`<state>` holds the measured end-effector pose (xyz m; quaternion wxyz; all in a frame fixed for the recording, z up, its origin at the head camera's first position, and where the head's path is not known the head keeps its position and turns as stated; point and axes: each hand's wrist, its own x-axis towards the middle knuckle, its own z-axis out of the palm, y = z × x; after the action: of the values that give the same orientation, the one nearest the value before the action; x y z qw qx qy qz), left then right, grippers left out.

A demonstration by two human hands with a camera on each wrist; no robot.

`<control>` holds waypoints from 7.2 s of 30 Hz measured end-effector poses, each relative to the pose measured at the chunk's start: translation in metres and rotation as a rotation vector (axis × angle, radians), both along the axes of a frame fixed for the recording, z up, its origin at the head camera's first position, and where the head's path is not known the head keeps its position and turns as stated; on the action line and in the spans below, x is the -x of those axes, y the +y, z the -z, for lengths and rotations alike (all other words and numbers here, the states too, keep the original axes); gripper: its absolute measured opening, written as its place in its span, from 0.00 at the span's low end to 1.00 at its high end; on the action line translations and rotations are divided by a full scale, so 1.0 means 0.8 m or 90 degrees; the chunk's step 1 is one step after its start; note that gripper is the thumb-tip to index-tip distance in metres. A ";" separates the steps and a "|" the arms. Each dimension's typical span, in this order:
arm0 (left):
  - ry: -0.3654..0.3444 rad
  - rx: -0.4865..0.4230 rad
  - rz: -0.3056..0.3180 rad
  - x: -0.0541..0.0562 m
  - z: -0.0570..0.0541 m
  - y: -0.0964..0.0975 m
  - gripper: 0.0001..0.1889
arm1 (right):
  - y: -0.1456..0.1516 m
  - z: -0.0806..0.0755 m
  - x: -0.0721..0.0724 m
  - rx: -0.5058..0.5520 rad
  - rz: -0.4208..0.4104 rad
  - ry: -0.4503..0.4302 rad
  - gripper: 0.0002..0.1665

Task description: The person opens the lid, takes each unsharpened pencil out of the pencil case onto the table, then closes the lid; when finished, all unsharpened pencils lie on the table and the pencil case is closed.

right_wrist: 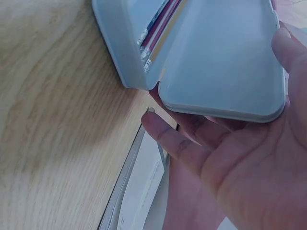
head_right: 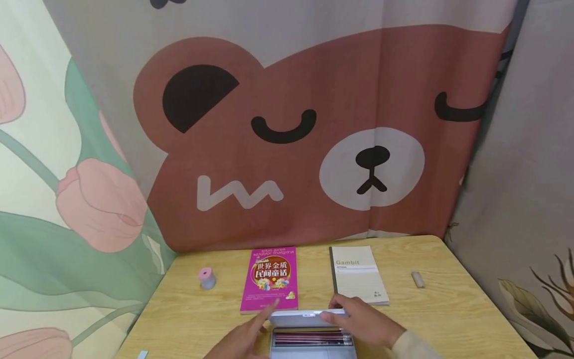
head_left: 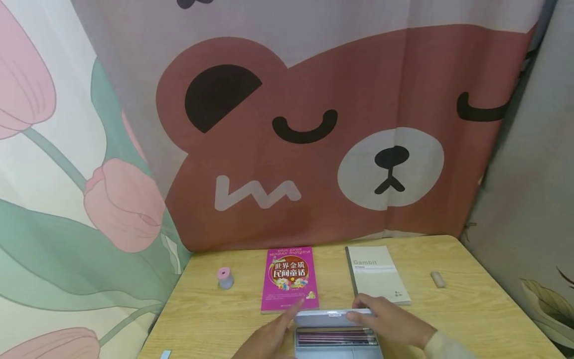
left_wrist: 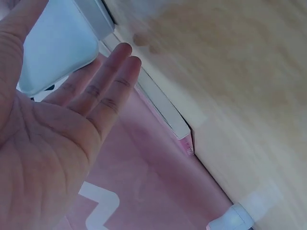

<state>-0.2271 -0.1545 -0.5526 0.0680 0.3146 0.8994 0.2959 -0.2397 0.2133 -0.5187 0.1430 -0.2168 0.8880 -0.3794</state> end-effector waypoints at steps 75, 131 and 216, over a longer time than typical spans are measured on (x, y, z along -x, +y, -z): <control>-0.019 -0.046 -0.020 0.003 0.005 -0.002 0.70 | -0.075 0.030 -0.028 -0.170 -0.085 0.217 0.11; -0.053 -0.031 -0.037 -0.001 0.002 0.000 0.72 | 0.113 0.022 -0.051 -0.150 -0.010 0.295 0.09; -0.094 -0.014 -0.080 -0.007 -0.006 0.004 0.72 | -0.062 0.052 -0.040 -0.075 -0.097 0.391 0.06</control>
<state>-0.2212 -0.1509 -0.5481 0.1118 0.2358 0.9066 0.3316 -0.2075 0.1636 -0.5607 -0.0912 -0.3780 0.8915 -0.2326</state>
